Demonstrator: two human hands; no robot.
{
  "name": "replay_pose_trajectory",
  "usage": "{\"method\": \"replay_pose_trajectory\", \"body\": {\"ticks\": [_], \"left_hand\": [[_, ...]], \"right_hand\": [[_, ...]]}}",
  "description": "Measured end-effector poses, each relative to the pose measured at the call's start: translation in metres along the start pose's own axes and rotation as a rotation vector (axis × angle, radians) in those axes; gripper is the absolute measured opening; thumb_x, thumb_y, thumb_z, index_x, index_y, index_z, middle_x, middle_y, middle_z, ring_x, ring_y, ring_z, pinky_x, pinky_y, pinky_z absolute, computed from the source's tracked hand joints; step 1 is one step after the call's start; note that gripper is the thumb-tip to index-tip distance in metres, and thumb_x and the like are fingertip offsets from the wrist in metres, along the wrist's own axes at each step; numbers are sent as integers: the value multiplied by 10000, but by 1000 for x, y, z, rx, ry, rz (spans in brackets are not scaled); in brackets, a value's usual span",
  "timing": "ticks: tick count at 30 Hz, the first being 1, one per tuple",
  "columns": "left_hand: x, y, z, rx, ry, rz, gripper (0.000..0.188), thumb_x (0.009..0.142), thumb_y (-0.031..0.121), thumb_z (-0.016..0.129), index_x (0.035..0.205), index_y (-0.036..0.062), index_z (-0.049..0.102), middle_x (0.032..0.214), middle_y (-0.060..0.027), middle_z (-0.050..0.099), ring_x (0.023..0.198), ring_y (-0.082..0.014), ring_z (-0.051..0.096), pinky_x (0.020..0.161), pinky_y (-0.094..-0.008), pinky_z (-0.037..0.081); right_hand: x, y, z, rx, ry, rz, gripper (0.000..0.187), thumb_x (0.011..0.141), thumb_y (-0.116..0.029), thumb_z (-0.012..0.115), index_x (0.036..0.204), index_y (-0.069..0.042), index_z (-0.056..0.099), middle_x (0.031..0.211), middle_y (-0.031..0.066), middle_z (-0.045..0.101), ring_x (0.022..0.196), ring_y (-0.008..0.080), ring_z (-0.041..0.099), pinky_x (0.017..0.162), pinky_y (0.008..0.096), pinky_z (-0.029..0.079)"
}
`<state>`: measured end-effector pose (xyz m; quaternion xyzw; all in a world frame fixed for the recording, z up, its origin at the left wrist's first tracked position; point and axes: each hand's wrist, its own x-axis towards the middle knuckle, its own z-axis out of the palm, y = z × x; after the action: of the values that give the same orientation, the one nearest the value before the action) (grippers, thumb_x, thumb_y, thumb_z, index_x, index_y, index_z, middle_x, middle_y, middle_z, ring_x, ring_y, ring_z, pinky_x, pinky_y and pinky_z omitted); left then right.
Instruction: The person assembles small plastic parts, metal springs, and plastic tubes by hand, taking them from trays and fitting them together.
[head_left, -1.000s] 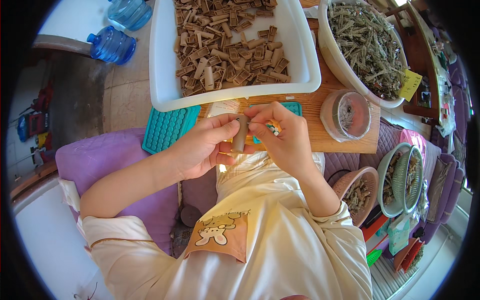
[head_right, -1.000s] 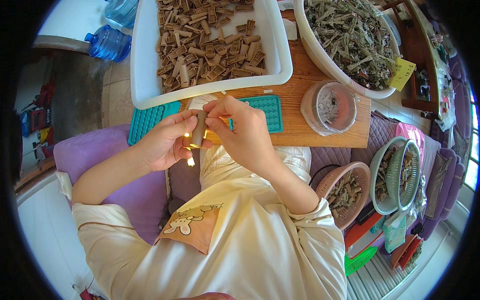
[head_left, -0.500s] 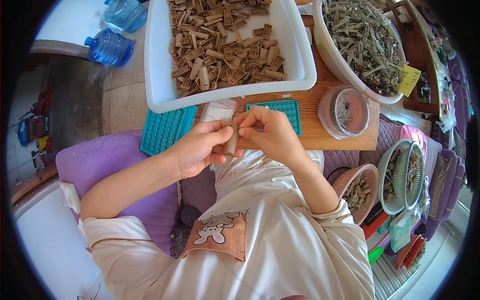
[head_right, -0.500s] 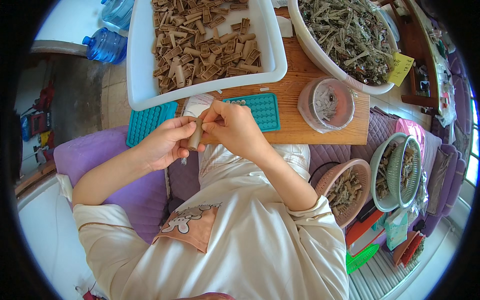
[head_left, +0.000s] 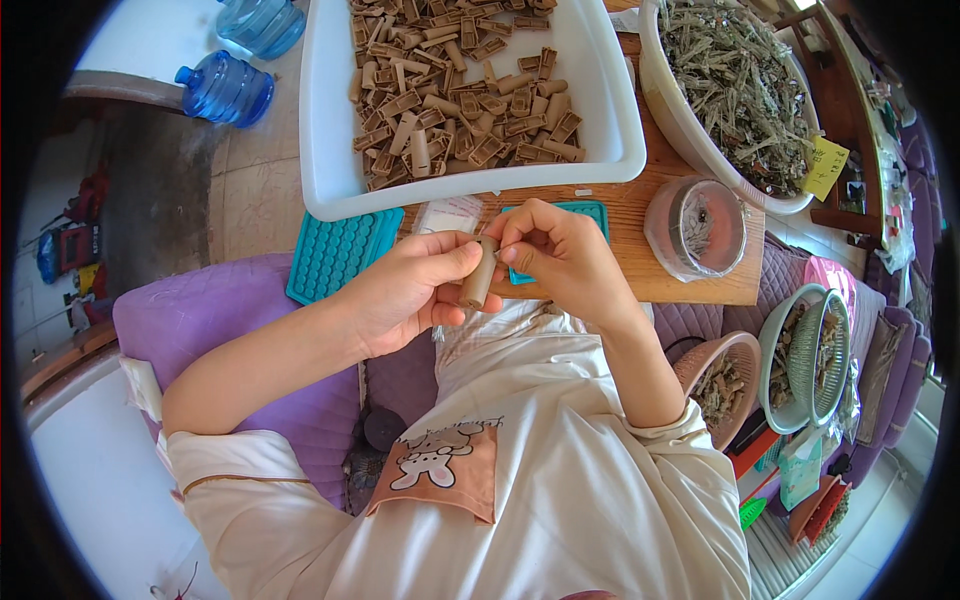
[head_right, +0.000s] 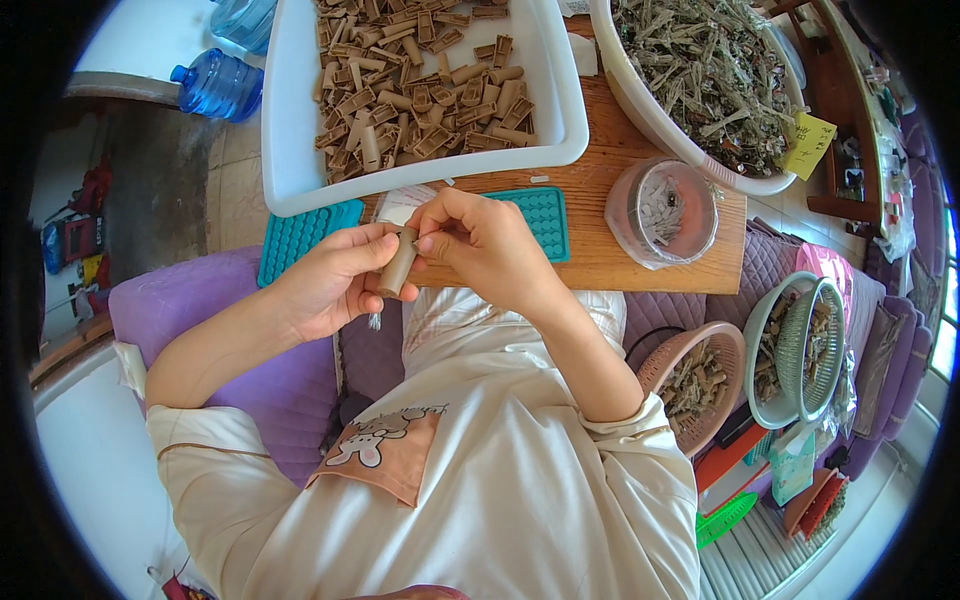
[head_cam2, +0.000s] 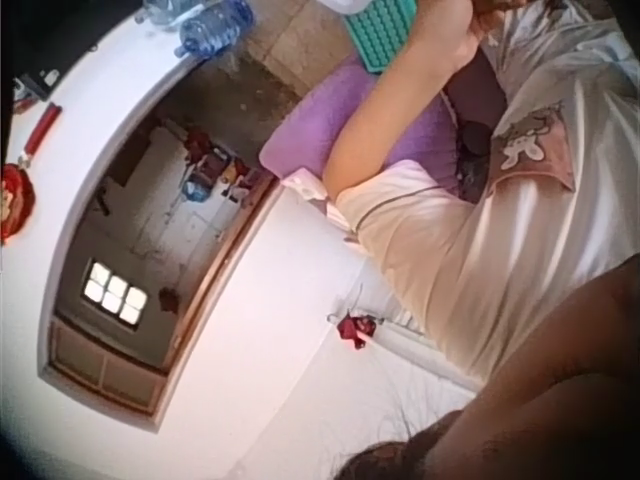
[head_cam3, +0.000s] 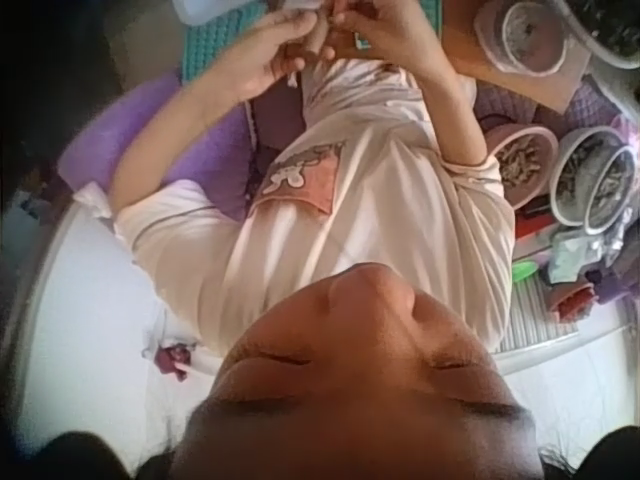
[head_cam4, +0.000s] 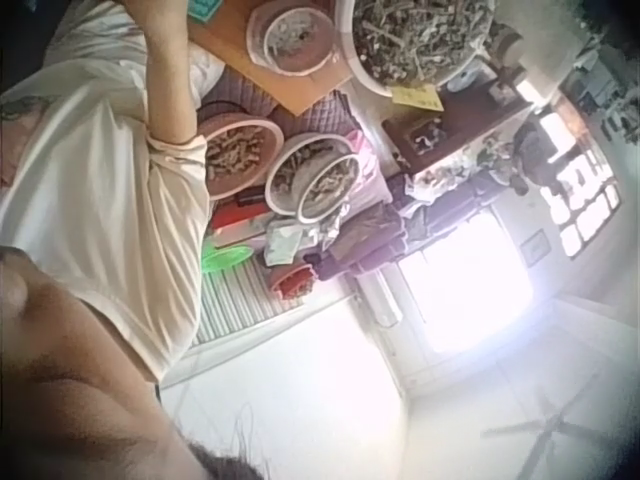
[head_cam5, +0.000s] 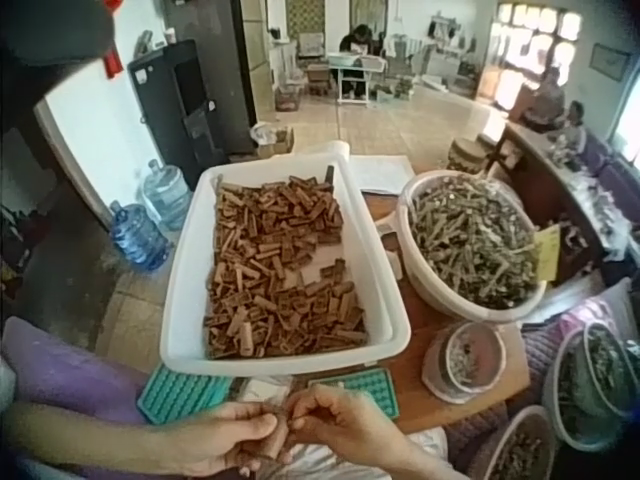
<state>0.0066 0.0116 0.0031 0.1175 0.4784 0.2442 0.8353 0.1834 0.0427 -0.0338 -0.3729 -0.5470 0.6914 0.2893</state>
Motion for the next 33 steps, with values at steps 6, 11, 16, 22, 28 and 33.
{"method": "replay_pose_trajectory", "body": {"ticks": [6,11,16,22,28,33], "left_hand": [[0,-1,-1,-12,26,-26,238,891,206,436,1062,42,446,854,-44,573,735,-146,615,459,-161,473],[1,2,2,95,19,20,239,883,189,447,1080,54,430,974,-58,538,849,-161,597,535,-182,501],[-21,5,17,724,0,538,236,829,109,512,1049,74,434,1049,-66,519,915,-196,568,645,-245,496],[-13,-3,11,1575,-5,1845,216,704,71,606,868,157,495,988,16,520,948,-156,526,689,-254,470],[-10,-11,5,1638,-90,1956,169,726,101,583,844,167,481,938,23,464,954,-131,486,683,-254,463],[-2,-14,-1,1388,-227,1915,285,730,232,648,898,117,448,940,-51,446,980,-225,491,719,-338,465]], "right_hand": [[-1,-5,-1,-114,-75,-4,31,752,44,551,758,28,525,894,83,572,742,94,535,651,228,449],[0,-4,-4,-90,-17,-34,64,763,-29,589,740,15,549,883,70,587,704,111,550,596,245,464],[-18,11,-14,467,141,-269,162,812,-169,585,910,-51,532,938,24,520,876,106,510,709,263,455],[-49,11,19,832,-203,95,584,803,-516,454,1158,-55,403,1028,43,508,978,144,476,819,312,409],[-54,-1,32,595,-192,-159,466,867,-403,444,1111,-6,438,1018,70,501,928,138,467,813,275,364],[-54,-4,22,235,-124,-398,382,859,-326,487,1073,-11,452,957,87,515,840,167,494,743,281,386]]}}
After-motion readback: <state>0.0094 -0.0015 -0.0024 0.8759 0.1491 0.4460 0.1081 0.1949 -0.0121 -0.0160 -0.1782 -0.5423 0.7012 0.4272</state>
